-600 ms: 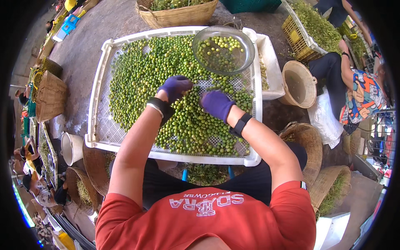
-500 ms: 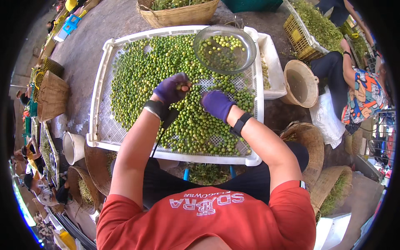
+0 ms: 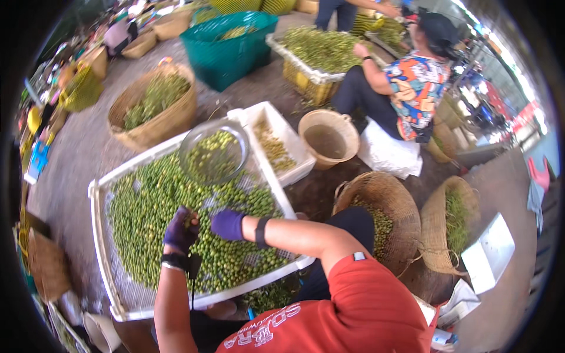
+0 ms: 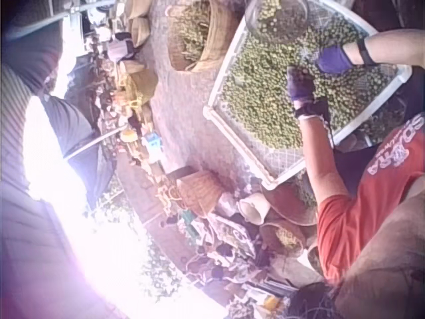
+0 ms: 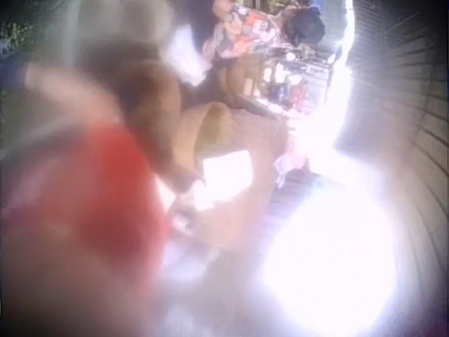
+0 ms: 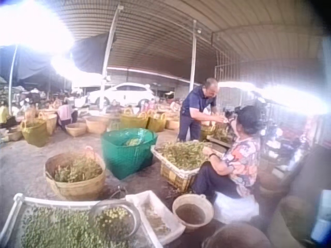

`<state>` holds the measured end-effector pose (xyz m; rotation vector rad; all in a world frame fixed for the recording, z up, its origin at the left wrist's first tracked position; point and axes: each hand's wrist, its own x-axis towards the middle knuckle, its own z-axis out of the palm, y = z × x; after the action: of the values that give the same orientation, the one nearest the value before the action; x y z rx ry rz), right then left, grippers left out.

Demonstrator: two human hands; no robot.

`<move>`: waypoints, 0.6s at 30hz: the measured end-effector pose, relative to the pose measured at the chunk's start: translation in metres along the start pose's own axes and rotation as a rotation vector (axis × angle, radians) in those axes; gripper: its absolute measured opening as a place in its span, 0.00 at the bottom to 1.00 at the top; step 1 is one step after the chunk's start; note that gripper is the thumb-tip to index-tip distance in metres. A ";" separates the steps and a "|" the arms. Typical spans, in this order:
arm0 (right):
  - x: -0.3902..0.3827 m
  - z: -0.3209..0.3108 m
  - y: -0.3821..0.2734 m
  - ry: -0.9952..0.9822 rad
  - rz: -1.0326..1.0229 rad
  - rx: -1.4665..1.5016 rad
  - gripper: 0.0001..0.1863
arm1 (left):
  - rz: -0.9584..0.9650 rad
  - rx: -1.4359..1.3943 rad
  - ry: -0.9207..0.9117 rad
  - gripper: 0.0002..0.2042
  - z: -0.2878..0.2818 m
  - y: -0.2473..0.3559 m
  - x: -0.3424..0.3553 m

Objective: Sorting through a tray of green berries to remove debris and sifting them using a strainer.

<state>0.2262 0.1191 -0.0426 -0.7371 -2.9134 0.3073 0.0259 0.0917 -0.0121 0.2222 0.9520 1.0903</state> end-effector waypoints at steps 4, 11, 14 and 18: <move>-0.003 -0.004 -0.018 -0.028 0.034 -0.165 0.07 | 0.019 -0.104 -0.027 0.07 0.005 0.000 0.003; -0.003 -0.011 -0.037 -0.035 0.015 -0.317 0.06 | 0.280 -0.019 -0.080 0.04 0.038 0.005 0.030; -0.010 0.002 -0.034 0.092 0.122 -0.153 0.08 | 0.284 -0.040 -0.198 0.04 0.088 0.015 0.045; 0.001 0.018 -0.037 0.022 0.125 -0.181 0.09 | 0.352 -0.007 -0.265 0.07 0.134 0.036 0.079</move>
<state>0.2056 0.0848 -0.0514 -0.9444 -2.9076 0.0456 0.1126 0.2120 0.0461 0.5306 0.6852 1.3469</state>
